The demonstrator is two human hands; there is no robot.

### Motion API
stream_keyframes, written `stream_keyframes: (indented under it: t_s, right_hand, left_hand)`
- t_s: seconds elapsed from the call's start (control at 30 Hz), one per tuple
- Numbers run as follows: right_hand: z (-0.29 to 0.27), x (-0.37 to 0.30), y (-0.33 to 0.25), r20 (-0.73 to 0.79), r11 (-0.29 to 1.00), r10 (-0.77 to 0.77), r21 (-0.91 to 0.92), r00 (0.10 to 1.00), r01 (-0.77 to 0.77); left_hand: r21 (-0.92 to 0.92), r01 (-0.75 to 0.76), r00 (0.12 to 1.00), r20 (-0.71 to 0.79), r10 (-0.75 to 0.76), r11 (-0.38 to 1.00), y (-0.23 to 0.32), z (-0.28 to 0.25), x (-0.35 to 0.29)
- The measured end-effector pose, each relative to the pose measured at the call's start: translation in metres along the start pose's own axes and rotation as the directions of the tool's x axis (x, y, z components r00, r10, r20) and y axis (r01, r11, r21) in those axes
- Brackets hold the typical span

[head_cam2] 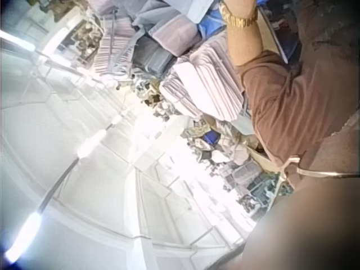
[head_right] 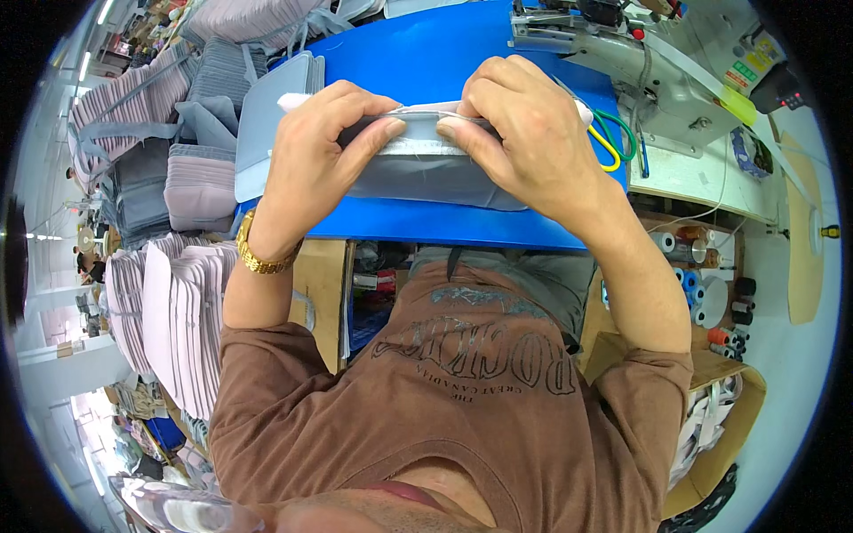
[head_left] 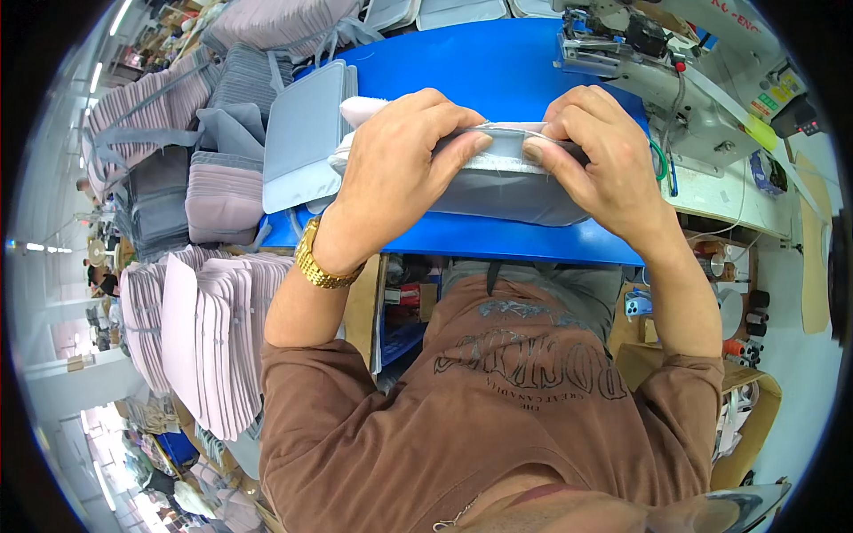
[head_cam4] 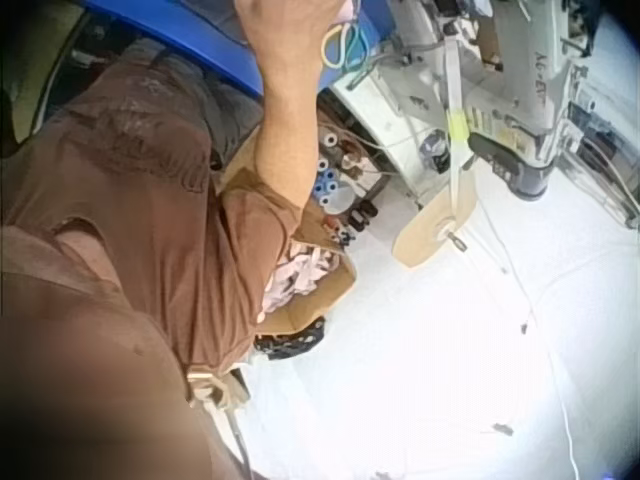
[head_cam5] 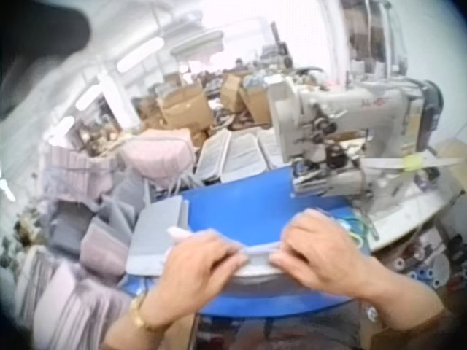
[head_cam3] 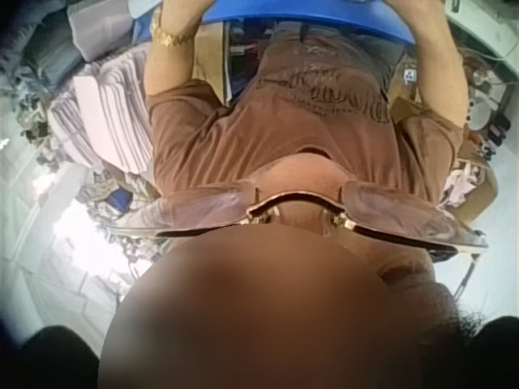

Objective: Sewing fabric pouches using an industrial sewing machine.

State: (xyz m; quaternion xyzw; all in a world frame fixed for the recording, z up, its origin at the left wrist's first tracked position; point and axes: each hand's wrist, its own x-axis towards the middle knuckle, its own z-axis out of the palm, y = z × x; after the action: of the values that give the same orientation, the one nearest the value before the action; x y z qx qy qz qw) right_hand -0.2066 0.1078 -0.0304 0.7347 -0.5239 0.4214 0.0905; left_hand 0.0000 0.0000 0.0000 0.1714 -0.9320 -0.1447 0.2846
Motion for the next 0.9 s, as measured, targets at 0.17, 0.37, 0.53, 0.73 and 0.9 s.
stream_keyframes:
  t_s: [0.17,0.37,0.53,0.73,0.9]
  right_hand:
    - [0.001,0.0,-0.003,-0.01,1.0,0.009,0.028,1.0,-0.009]
    - [-0.002,-0.001,-0.003,0.009,0.999,0.014,0.044,1.0,-0.014]
    - [-0.003,-0.002,-0.002,0.004,0.998,0.012,0.056,1.0,-0.012]
    - [-0.004,-0.002,-0.003,0.009,0.997,0.033,0.074,0.999,-0.033]
    - [-0.016,0.012,-0.014,0.077,0.932,0.268,0.233,0.96,-0.278]
  left_hand:
    - [0.025,-0.039,0.999,0.017,0.039,0.999,-0.001,-0.003,0.001]
    - [0.02,-0.033,0.999,0.017,0.033,0.999,0.0,-0.002,0.001]
    - [0.005,-0.017,1.0,0.019,0.017,1.0,0.001,0.0,0.002]
    - [-0.016,-0.018,1.0,0.01,0.018,1.0,0.002,0.0,0.003]
    - [-0.052,-0.001,0.999,0.053,0.004,0.999,0.007,-0.011,0.013]
